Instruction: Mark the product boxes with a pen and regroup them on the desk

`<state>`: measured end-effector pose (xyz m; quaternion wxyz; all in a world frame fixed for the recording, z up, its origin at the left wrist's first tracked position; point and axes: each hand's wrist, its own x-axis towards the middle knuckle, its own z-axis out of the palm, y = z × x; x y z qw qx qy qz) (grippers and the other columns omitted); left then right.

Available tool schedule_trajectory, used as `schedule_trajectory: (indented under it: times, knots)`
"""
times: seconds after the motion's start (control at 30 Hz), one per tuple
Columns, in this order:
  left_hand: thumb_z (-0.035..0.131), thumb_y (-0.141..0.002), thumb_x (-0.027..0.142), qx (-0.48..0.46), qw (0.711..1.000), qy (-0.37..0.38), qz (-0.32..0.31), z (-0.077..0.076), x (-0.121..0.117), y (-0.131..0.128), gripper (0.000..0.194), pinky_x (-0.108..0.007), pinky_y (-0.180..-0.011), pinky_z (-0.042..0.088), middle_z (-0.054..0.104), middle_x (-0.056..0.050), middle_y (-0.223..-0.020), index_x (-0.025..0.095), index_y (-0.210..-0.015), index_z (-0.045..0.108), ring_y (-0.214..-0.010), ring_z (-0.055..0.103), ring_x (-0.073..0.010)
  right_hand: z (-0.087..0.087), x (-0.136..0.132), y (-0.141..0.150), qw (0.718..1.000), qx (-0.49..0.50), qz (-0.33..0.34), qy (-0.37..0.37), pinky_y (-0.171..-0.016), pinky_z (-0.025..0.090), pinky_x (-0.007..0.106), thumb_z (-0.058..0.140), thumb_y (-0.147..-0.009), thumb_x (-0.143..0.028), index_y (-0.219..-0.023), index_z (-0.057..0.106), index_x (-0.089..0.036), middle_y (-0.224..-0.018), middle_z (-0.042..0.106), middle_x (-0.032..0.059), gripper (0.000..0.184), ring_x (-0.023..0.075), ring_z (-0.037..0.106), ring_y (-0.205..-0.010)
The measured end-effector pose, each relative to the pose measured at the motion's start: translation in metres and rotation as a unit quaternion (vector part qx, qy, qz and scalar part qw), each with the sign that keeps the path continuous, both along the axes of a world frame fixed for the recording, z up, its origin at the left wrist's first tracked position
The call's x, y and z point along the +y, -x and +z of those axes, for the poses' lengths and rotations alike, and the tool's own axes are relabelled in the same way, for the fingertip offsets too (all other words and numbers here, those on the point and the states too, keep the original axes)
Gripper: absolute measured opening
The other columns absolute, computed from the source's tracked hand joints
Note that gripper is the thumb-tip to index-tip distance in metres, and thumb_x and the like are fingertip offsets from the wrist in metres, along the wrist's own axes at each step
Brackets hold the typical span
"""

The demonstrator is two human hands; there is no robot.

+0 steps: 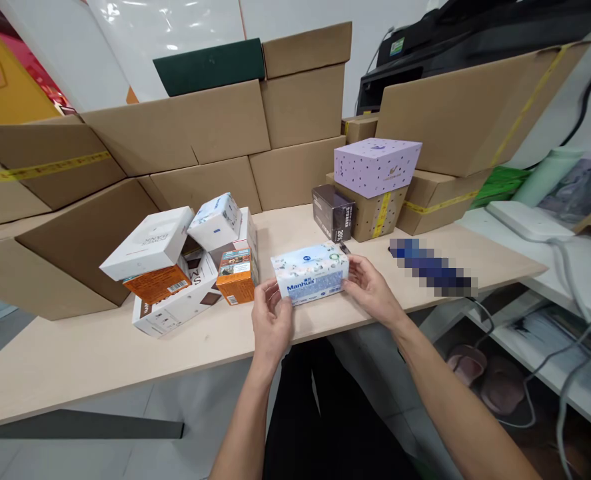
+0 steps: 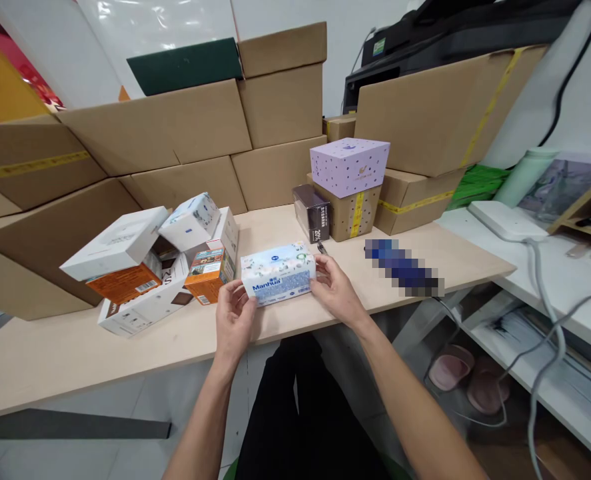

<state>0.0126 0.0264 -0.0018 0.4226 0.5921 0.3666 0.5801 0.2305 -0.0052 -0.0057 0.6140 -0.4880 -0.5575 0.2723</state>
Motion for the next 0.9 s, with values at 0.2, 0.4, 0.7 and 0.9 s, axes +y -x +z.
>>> schedule_trajectory:
  times: [0.2,0.4,0.7,0.9]
  knots:
    - [0.062,-0.087,0.034,0.041,0.999,0.023,0.015,0.002,-0.001,0.004,0.039,-0.038,-0.096,0.05,0.064,-0.01,-0.119,0.02,-0.122,0.057,-0.108,0.062,-0.0216,0.0,-0.003,0.002,0.998,0.012,-0.035,0.056,-0.097,0.053,0.04,0.055,-0.09,-0.06,-0.117,0.059,-0.023,-0.115,0.069,0.0079,0.046,0.0238,0.064,-0.111]
    - [0.054,-0.093,0.047,0.109,0.994,-0.002,0.033,0.0,0.002,0.01,0.048,-0.038,-0.099,0.045,0.058,-0.012,-0.131,0.021,-0.134,0.059,-0.114,0.058,-0.0231,0.003,-0.006,0.0,0.992,-0.057,-0.069,0.086,-0.104,0.048,0.044,0.042,-0.094,-0.065,-0.129,0.062,-0.023,-0.106,0.071,0.0074,0.059,0.0281,0.061,-0.118]
    - [0.055,-0.095,0.047,0.046,0.998,-0.047,0.004,0.003,0.0,0.01,0.043,-0.037,-0.102,0.046,0.063,-0.01,-0.13,0.021,-0.129,0.058,-0.119,0.059,-0.0222,-0.002,-0.008,-0.003,0.999,-0.029,-0.029,0.033,-0.104,0.046,0.037,0.047,-0.094,-0.062,-0.131,0.061,-0.025,-0.136,0.063,0.0071,0.055,0.0262,0.058,-0.125]
    - [0.058,-0.094,0.043,0.018,0.998,-0.054,-0.003,0.004,-0.002,0.008,0.038,-0.036,-0.099,0.05,0.066,-0.01,-0.125,0.02,-0.124,0.057,-0.115,0.063,-0.0209,-0.003,-0.008,-0.002,1.0,-0.004,-0.009,0.023,-0.102,0.049,0.037,0.053,-0.092,-0.061,-0.129,0.06,-0.024,-0.131,0.066,0.0079,0.053,0.0252,0.061,-0.12]
